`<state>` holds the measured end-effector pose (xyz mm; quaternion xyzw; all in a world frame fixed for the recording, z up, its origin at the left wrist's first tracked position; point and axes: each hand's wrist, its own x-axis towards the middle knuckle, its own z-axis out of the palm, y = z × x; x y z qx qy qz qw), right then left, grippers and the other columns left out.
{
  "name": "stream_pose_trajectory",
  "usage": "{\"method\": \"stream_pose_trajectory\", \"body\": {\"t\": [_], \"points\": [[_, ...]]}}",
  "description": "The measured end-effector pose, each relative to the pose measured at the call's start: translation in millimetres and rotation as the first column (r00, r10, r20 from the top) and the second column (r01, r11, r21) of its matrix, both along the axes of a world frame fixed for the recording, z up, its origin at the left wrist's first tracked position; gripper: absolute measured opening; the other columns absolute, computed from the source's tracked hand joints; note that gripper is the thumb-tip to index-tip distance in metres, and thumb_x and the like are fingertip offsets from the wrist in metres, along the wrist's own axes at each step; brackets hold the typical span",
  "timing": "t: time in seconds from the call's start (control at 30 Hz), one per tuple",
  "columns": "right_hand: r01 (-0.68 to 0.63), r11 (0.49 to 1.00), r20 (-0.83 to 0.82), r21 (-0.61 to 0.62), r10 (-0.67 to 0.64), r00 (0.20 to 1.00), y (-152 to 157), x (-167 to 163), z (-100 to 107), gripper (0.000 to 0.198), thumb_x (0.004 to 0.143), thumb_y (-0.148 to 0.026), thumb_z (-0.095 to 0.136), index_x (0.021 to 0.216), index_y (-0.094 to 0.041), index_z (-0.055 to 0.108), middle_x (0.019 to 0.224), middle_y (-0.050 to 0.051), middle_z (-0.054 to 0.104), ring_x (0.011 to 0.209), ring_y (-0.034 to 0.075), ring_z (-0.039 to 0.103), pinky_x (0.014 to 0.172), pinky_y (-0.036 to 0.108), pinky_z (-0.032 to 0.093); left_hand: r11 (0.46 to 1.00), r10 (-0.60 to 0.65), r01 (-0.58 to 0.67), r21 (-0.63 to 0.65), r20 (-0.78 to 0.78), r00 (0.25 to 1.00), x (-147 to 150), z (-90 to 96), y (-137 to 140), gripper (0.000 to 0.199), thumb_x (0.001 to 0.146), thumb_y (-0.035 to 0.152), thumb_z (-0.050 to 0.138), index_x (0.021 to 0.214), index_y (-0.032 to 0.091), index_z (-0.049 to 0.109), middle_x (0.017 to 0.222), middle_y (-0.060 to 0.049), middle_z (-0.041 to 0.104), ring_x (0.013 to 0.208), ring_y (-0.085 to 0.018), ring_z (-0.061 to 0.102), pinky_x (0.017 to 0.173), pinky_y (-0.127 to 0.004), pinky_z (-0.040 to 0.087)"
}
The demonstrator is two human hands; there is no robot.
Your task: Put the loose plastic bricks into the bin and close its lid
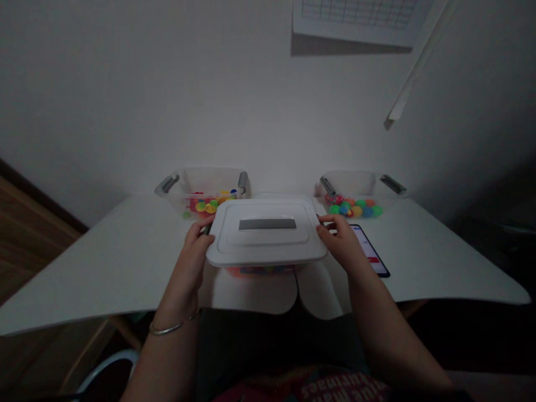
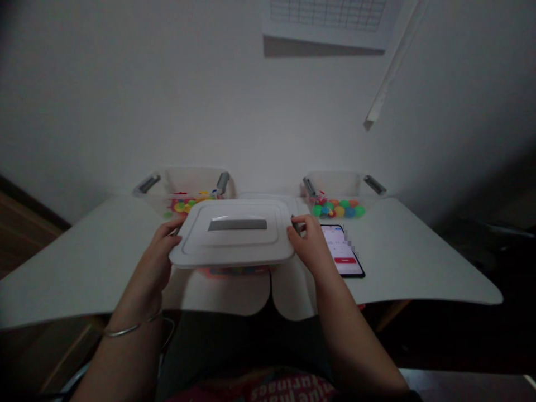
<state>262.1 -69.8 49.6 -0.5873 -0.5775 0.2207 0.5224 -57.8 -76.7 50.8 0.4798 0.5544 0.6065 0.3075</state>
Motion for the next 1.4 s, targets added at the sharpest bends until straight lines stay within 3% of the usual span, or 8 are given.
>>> {"method": "stream_pose_trajectory", "body": {"t": [0.1, 0.27, 0.4, 0.5, 0.73, 0.9, 1.1, 1.4], "points": [[-0.044, 0.999, -0.216, -0.027, 0.038, 0.976, 4, -1, -11, 0.036, 0.069, -0.047, 0.066, 0.095, -0.023, 0.063, 0.128, 0.013, 0.062, 0.107, 0.028, 0.061, 0.086, 0.045, 0.050, 0.998, -0.034, 0.047, -0.050, 0.243, 0.970, 6, 4.3, -1, 0.049, 0.060, 0.026, 0.063, 0.109, 0.019, 0.068, 0.118, -0.006, 0.068, 0.111, -0.027, 0.062, 0.094, -0.037, 0.052], [-0.174, 0.977, -0.617, -0.122, 0.063, 0.785, 4, -16, -23, 0.060, 0.068, -0.046, 0.069, 0.124, -0.025, 0.059, 0.131, 0.010, 0.065, 0.114, 0.031, 0.063, 0.098, 0.050, 0.050, 0.985, -0.110, 0.160, -0.067, 0.473, 0.874, 20, 10.8, -9, 0.057, 0.063, 0.030, 0.071, 0.119, 0.020, 0.066, 0.111, -0.005, 0.073, 0.096, -0.025, 0.069, 0.075, -0.031, 0.058], [-0.271, 0.963, -0.764, -0.011, 0.167, 0.624, -1, -34, -27, 0.060, 0.077, -0.048, 0.060, 0.131, -0.023, 0.059, 0.137, 0.008, 0.064, 0.127, 0.030, 0.059, 0.108, 0.048, 0.046, 0.977, -0.184, 0.212, 0.003, 0.510, 0.840, 31, 11.2, -14, 0.057, 0.070, 0.033, 0.065, 0.125, 0.020, 0.065, 0.118, -0.006, 0.074, 0.104, -0.028, 0.069, 0.079, -0.033, 0.060], [-0.211, 0.977, -0.808, -0.024, 0.105, 0.579, -4, -36, -23, 0.071, 0.075, -0.042, 0.061, 0.143, -0.024, 0.051, 0.141, 0.007, 0.062, 0.127, 0.028, 0.059, 0.107, 0.045, 0.047, 0.983, -0.160, 0.183, -0.008, 0.439, 0.884, 27, 11.3, -14, 0.067, 0.070, 0.031, 0.061, 0.136, 0.019, 0.059, 0.134, -0.007, 0.067, 0.120, -0.031, 0.064, 0.089, -0.035, 0.060], [-0.197, 0.961, -0.653, -0.192, 0.025, 0.757, -11, -21, 4, 0.081, 0.065, -0.028, 0.059, 0.145, -0.022, 0.053, 0.147, 0.003, 0.056, 0.121, 0.028, 0.061, 0.092, 0.038, 0.055, 0.993, -0.037, 0.044, -0.113, 0.069, 0.997, 11, 14.2, -10, 0.069, 0.069, 0.020, 0.055, 0.138, 0.024, 0.061, 0.151, -0.001, 0.053, 0.147, -0.030, 0.038, 0.124, -0.044, 0.029], [-0.175, 0.964, -0.554, -0.202, 0.035, 0.831, -16, -20, 4, 0.079, 0.068, -0.028, 0.054, 0.147, -0.022, 0.051, 0.150, 0.002, 0.053, 0.123, 0.029, 0.061, 0.095, 0.041, 0.054, 0.988, -0.089, 0.099, -0.121, 0.080, 0.993, 15, 17.8, -13, 0.070, 0.070, 0.022, 0.053, 0.140, 0.024, 0.059, 0.151, 0.000, 0.052, 0.147, -0.029, 0.038, 0.125, -0.044, 0.027], [-0.164, 0.968, -0.411, -0.189, 0.073, 0.909, -15, -17, 3, 0.078, 0.069, -0.023, 0.052, 0.147, -0.022, 0.051, 0.157, 0.001, 0.045, 0.146, 0.026, 0.039, 0.121, 0.043, 0.031, 0.977, -0.149, 0.149, -0.152, 0.012, 0.989, 12, 23.1, -19, 0.078, 0.070, 0.027, 0.059, 0.147, 0.022, 0.051, 0.157, -0.001, 0.045, 0.149, -0.030, 0.033, 0.126, -0.045, 0.021], [-0.221, 0.953, -0.321, -0.208, 0.147, 0.935, -13, -12, 10, 0.075, 0.064, -0.023, 0.062, 0.139, -0.027, 0.058, 0.160, -0.001, 0.038, 0.152, 0.025, 0.027, 0.127, 0.046, 0.010, 0.969, -0.240, 0.204, -0.142, -0.320, 0.916, 6, 33.1, -15, 0.066, 0.074, 0.036, 0.065, 0.139, 0.023, 0.059, 0.155, -0.005, 0.048, 0.147, -0.035, 0.036, 0.126, -0.052, 0.017]]}}
